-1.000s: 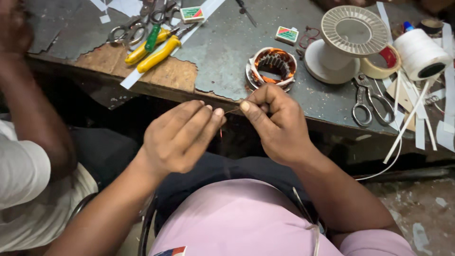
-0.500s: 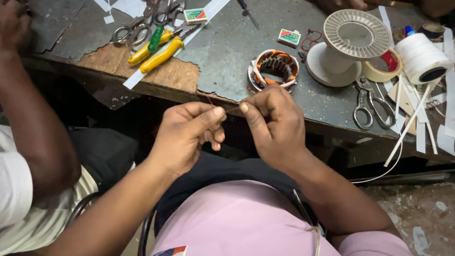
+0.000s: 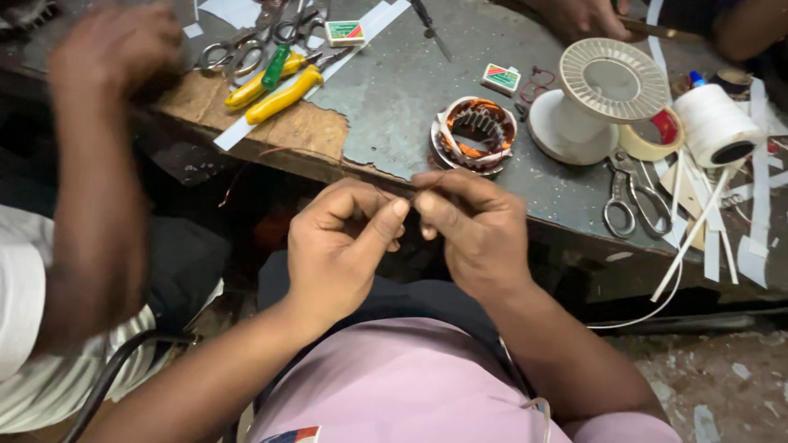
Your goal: The person twists a short copper wire by hand, then uses yellow-handled pliers to strip the insulation from the wire ends. The person continues to twist and adjust the wire ends with the pliers. A partially assembled copper coil and other tools are visible on the workbench.
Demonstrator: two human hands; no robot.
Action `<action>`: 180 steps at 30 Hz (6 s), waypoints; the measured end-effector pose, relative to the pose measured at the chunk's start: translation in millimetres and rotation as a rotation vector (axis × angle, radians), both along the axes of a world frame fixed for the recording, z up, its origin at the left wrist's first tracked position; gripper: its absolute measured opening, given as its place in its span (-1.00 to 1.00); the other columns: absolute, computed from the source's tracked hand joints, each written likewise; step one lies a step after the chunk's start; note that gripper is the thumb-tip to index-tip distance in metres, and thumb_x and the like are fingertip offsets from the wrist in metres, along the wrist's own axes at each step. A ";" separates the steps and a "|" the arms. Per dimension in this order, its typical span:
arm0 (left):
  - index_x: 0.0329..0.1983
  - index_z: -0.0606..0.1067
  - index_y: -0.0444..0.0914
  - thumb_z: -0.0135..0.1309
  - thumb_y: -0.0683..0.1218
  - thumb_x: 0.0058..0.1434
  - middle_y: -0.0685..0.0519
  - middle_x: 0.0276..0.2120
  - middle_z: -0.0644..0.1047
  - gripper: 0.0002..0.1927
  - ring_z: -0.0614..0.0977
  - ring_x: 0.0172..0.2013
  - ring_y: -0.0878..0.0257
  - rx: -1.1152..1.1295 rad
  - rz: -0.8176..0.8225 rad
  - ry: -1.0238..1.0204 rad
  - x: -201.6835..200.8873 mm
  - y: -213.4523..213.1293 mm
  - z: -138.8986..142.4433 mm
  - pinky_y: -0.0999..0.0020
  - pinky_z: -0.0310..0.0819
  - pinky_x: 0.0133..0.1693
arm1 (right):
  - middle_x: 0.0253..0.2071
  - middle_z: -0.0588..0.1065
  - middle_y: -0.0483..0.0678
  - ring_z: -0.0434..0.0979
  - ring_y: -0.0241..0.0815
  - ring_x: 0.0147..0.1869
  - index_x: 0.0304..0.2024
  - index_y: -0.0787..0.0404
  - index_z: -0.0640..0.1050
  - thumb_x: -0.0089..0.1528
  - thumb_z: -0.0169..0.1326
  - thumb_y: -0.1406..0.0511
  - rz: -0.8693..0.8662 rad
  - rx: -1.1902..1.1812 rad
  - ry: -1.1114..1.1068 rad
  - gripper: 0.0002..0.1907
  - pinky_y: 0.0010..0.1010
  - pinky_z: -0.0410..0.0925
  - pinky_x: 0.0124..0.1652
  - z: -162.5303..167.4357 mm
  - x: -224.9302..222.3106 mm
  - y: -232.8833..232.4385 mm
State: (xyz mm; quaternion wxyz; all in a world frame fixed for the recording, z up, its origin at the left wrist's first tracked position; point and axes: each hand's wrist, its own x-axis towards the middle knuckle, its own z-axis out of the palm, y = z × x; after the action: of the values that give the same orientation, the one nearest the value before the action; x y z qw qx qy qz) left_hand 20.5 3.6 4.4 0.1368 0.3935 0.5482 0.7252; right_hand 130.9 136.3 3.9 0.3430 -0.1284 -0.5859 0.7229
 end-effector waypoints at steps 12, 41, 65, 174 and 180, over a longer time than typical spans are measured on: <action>-0.37 0.49 -0.32 0.06 -0.23 0.46 0.06 -0.47 0.49 -0.78 0.54 -0.47 0.26 0.112 -0.181 0.416 -9.8 -0.5 2.9 0.40 0.40 -0.38 | -0.24 0.50 0.05 0.48 -0.26 -0.30 -0.19 0.47 0.59 0.38 0.13 0.51 0.108 -0.024 0.225 -0.94 -0.43 0.37 -0.26 -19.5 -0.9 -4.8; -0.16 0.55 -0.42 0.14 -0.19 0.38 -0.05 -0.30 0.62 -0.86 0.64 -0.32 0.28 0.200 -0.135 -0.516 -40.8 11.4 2.7 0.37 0.58 -0.20 | -0.53 0.43 -0.05 0.38 -0.27 -0.54 -0.35 0.37 0.53 0.25 0.18 0.45 -0.099 -0.087 -0.076 -0.91 -0.40 0.26 -0.50 -19.0 14.2 27.9; -0.16 0.64 -0.39 0.25 -0.17 0.21 0.05 -0.47 0.63 -0.81 0.59 -0.53 0.40 -0.308 -0.329 -0.328 -31.1 -1.7 -4.1 0.50 0.55 -0.44 | -0.19 0.57 0.06 0.50 -0.16 -0.34 -0.07 0.30 0.57 0.40 0.18 0.27 0.271 -0.447 0.215 -0.80 -0.41 0.32 -0.31 -15.4 10.8 36.8; -0.31 0.65 -0.27 0.26 -0.16 0.18 -0.03 -0.40 0.65 -0.93 0.72 -0.38 0.15 -0.268 -0.102 0.453 -22.3 -19.3 39.3 0.32 0.57 -0.31 | -0.42 0.48 0.16 0.46 -0.07 -0.50 -0.35 0.40 0.48 0.31 0.08 0.42 0.062 -0.241 -0.151 -0.85 -0.28 0.34 -0.53 15.3 49.4 26.8; -0.29 0.64 -0.27 0.27 -0.14 0.23 0.02 -0.36 0.66 -0.92 0.72 -0.33 0.22 -0.202 -0.022 0.408 -19.6 -19.1 34.4 0.36 0.56 -0.27 | -0.37 0.51 0.05 0.54 -0.18 -0.40 -0.06 0.38 0.56 0.34 0.10 0.43 -0.134 -0.048 -0.009 -0.86 -0.36 0.43 -0.43 22.5 49.6 6.2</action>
State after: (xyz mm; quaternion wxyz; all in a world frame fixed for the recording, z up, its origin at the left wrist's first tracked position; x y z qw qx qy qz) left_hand 0.9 -15.5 38.8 0.0696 0.5224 0.6298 0.5706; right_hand 180.5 142.4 26.4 0.3848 -0.1790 -0.5599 0.7116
